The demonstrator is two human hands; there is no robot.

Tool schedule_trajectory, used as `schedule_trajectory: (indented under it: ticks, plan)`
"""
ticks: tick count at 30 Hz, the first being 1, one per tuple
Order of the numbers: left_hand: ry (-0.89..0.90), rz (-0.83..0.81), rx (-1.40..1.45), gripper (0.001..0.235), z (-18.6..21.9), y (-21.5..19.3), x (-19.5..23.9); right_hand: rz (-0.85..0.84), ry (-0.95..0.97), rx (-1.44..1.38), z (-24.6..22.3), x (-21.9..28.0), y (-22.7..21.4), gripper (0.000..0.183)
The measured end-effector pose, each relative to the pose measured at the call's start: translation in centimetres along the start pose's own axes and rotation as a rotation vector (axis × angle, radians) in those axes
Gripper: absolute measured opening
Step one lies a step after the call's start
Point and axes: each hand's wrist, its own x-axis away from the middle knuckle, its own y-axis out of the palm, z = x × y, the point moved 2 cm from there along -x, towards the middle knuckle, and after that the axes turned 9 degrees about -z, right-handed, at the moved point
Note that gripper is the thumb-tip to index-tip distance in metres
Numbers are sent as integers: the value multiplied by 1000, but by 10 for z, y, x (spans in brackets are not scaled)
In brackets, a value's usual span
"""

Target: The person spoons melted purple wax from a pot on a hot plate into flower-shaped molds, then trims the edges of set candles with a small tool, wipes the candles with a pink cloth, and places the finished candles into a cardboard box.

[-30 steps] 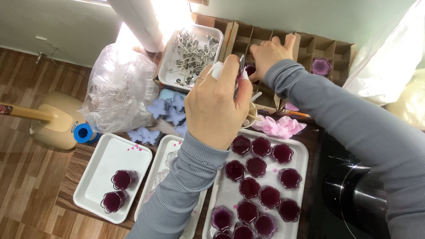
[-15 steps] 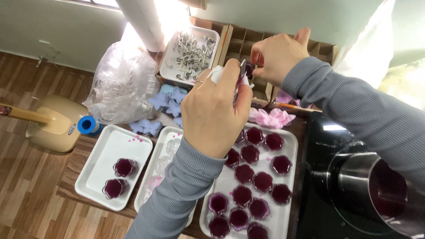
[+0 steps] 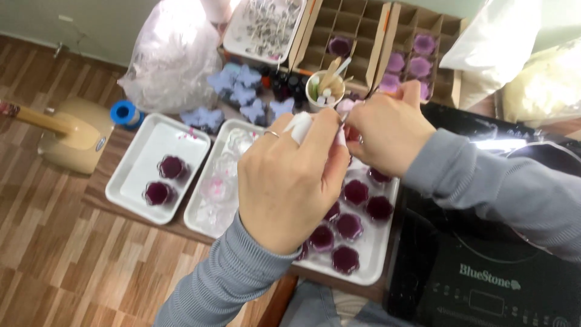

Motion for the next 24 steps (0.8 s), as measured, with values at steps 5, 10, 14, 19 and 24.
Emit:
schedule_trajectory:
  ticks: [5,10,14,19,24]
  plan:
    - [-30,-3,-6,16,9,-8,35,54,-152,-34,-21,28,35,20]
    - [-55,52,-29,18,3,-11,65,101,-317,-36,-41,33,73,31]
    - [-131,36,-48,17,-3,-10,81,86,-465,14,-59,27,101,35]
    - [-178,47,-82,19,-6,-13,92,35,-517,75,-73,20,124,32]
    - [-183,40,-45,21,-9,-12,94,41,-516,51,-78,14,131,25]
